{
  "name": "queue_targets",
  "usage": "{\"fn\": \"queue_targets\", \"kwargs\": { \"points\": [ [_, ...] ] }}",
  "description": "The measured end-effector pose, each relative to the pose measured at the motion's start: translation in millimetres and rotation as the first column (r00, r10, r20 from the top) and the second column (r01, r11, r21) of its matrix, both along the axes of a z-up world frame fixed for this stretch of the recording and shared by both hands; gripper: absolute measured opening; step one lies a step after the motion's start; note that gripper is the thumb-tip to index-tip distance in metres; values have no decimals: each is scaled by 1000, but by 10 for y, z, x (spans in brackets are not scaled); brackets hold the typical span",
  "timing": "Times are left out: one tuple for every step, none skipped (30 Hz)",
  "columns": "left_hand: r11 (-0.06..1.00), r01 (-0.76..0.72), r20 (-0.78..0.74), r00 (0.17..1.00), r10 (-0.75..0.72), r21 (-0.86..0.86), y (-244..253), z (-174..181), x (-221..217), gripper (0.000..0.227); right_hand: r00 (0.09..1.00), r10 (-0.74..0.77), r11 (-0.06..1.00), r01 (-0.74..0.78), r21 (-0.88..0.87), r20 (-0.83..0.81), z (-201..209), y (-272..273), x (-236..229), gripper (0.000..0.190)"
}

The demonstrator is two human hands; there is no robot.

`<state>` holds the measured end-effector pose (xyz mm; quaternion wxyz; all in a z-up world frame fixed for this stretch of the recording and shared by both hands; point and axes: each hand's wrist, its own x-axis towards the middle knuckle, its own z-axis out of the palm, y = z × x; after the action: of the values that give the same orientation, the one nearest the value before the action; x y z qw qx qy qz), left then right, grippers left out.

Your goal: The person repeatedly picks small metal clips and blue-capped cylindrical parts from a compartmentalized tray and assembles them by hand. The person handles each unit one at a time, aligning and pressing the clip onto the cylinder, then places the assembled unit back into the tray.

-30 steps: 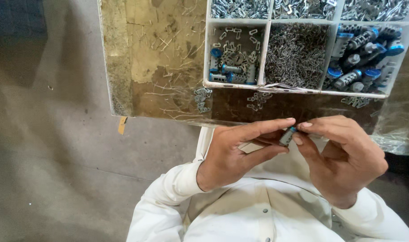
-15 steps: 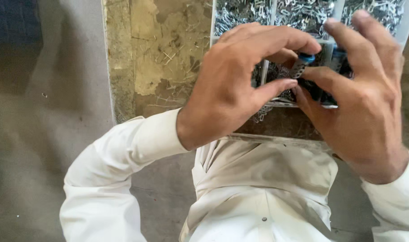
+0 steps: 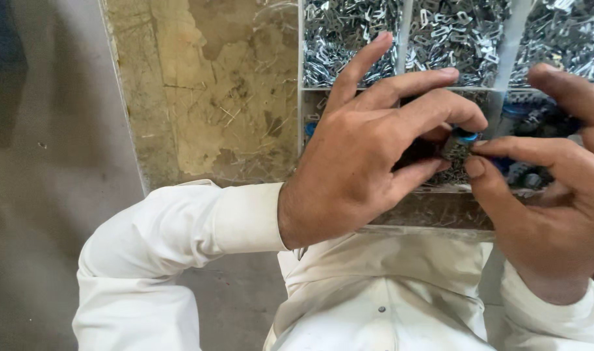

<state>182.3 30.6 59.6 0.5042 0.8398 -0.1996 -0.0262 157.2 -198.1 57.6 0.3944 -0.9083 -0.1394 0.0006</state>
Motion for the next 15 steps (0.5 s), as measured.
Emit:
{"fn": "queue_targets", "kwargs": {
  "points": [
    [1000,-1,1,1000,1,2,3,-5,0,42,1000,-12,1000,12,19,-16,-8,2,-8,21],
    [1000,-2,3,1000,2,5,3,-10,-1,42,999,-24,999,25,38,-33,-18,2,-16,21],
    [1000,-1,3,1000,1,6,3,-14,-1,42,999,-31,998,32,48,-30,-30,11,-42,20],
    [1000,-2,2,1000,2,15,1,-15,-2,43,998,-51,997,53,49,-39,-41,9,-52,19],
    [1000,-3,5,1000,2,24,-1,-16,2,43,996,-71,996,73,49,-51,-44,4,-66,18],
    [999,-3,8,1000,3,34,-4,-15,4,43,992,-103,994,106,38,-73,-41,-8,-76,18],
    [1000,-2,8,1000,1,24,-4,-14,4,43,992,-101,994,103,32,-74,-48,-18,-84,17],
    [1000,0,8,1000,0,13,-5,-12,3,43,992,-98,995,100,26,-74,-56,-29,-88,17],
    [1000,3,9,1000,-3,2,-6,-11,5,43,997,-60,998,61,23,-50,-71,-42,-83,16],
    [1000,4,15,1000,-4,3,-5,-10,7,43,999,-35,999,36,26,-36,-81,-60,-77,15],
    [1000,5,21,1000,-5,4,-1,-9,9,42,1000,-10,1000,11,28,-23,-92,-78,-75,14],
    [1000,7,27,1000,-7,5,-1,-9,11,42,1000,0,999,1,35,-17,-109,-95,-65,14],
    [1000,10,19,1000,-10,4,-2,-8,10,42,1000,2,999,-1,33,-11,-120,-105,-70,13],
    [1000,12,12,1000,-13,4,-2,-7,8,42,1000,3,1000,-3,31,-6,-133,-113,-72,13],
    [1000,14,4,1000,-14,5,-1,-8,6,42,1000,-4,1000,4,20,0,-142,-112,-91,13]
  ]
}}
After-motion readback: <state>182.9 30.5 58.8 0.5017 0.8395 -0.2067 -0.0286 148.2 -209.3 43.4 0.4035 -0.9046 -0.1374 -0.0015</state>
